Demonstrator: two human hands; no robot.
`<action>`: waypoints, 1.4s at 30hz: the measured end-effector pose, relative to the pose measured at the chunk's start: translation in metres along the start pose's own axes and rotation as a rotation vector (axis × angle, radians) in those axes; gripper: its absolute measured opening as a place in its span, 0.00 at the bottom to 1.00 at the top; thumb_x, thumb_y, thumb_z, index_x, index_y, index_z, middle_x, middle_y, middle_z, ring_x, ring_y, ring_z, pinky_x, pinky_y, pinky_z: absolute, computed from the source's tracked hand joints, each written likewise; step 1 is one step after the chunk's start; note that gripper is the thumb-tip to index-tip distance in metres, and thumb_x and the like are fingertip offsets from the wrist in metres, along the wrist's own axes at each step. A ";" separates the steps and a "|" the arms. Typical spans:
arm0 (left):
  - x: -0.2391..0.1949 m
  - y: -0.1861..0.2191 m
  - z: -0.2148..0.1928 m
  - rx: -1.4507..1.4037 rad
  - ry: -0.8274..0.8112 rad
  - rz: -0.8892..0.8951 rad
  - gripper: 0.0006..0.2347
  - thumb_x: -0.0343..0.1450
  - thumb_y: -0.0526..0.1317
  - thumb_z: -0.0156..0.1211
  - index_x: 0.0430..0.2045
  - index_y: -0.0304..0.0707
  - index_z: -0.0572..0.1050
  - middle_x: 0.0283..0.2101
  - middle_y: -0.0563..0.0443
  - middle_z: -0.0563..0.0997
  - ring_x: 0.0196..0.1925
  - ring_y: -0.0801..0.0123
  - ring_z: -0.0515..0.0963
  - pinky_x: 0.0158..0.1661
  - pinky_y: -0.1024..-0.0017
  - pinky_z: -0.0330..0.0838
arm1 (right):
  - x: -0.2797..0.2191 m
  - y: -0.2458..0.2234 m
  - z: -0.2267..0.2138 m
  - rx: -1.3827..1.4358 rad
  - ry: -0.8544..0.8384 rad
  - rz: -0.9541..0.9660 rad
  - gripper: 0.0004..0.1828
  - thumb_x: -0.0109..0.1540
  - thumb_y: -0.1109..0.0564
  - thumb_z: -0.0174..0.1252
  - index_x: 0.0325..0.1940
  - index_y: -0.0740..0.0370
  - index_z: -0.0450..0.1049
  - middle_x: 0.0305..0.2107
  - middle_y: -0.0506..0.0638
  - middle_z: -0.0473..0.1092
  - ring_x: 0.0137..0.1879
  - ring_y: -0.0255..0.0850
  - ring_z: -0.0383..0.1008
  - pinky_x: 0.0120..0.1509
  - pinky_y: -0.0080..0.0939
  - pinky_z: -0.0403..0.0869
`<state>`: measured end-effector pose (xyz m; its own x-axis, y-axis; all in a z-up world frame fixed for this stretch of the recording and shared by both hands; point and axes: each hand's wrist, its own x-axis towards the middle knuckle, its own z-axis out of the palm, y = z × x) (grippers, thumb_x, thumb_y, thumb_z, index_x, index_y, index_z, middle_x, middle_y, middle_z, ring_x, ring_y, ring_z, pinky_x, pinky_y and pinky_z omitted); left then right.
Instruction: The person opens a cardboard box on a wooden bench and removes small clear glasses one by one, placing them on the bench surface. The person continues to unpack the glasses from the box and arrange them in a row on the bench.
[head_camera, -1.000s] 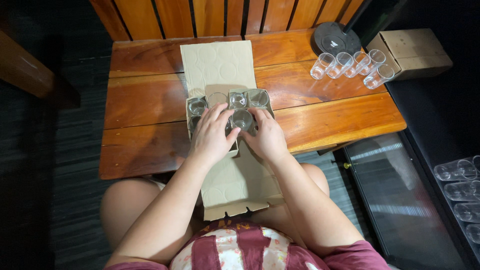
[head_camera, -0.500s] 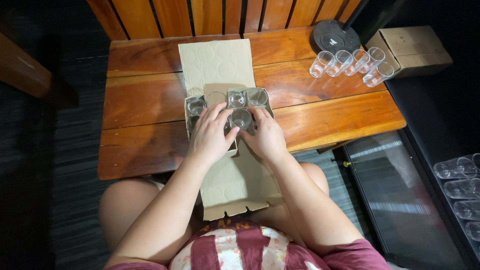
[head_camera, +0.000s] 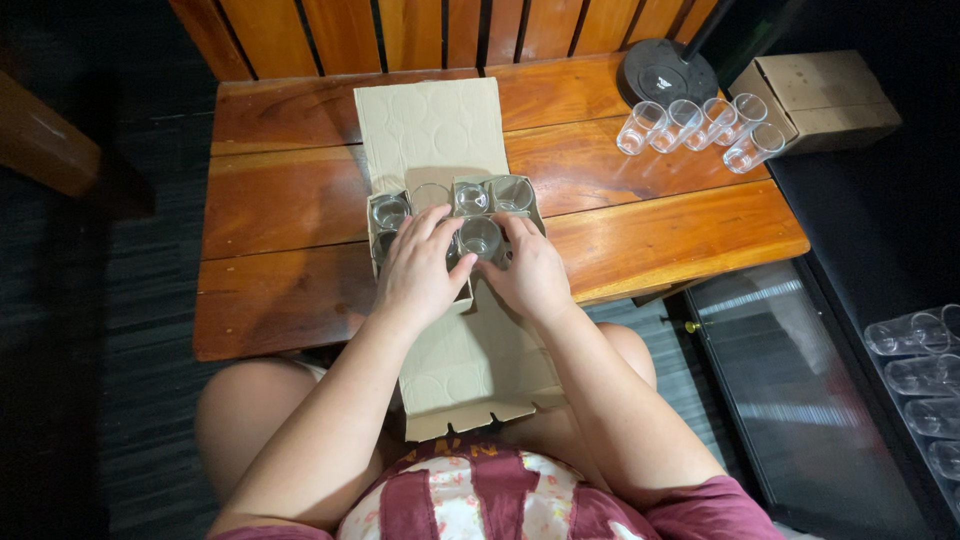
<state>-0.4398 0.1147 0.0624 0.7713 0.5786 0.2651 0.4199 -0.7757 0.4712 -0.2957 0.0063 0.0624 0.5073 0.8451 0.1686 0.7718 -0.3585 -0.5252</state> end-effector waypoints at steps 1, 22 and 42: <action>0.000 0.001 -0.001 0.000 0.001 0.000 0.20 0.72 0.47 0.63 0.57 0.39 0.74 0.64 0.43 0.71 0.72 0.53 0.68 0.72 0.50 0.55 | 0.000 0.000 0.000 0.000 0.000 -0.001 0.36 0.53 0.51 0.74 0.63 0.56 0.69 0.52 0.52 0.71 0.55 0.54 0.79 0.59 0.55 0.78; 0.005 0.001 -0.001 -0.044 -0.044 -0.051 0.20 0.70 0.45 0.66 0.57 0.40 0.76 0.64 0.44 0.72 0.72 0.54 0.68 0.72 0.50 0.54 | 0.005 0.004 0.003 0.041 -0.041 0.042 0.37 0.50 0.55 0.75 0.62 0.56 0.69 0.52 0.53 0.71 0.57 0.56 0.78 0.62 0.56 0.77; 0.007 0.002 0.006 -0.301 0.092 -0.094 0.23 0.61 0.34 0.74 0.52 0.37 0.78 0.61 0.43 0.73 0.67 0.47 0.73 0.71 0.47 0.56 | 0.006 0.008 -0.005 0.428 0.047 0.126 0.35 0.43 0.60 0.81 0.52 0.59 0.75 0.48 0.57 0.70 0.57 0.56 0.78 0.62 0.42 0.80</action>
<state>-0.4310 0.1157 0.0599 0.6839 0.6749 0.2771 0.3162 -0.6164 0.7211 -0.2847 0.0067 0.0631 0.6113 0.7832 0.1138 0.4796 -0.2523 -0.8404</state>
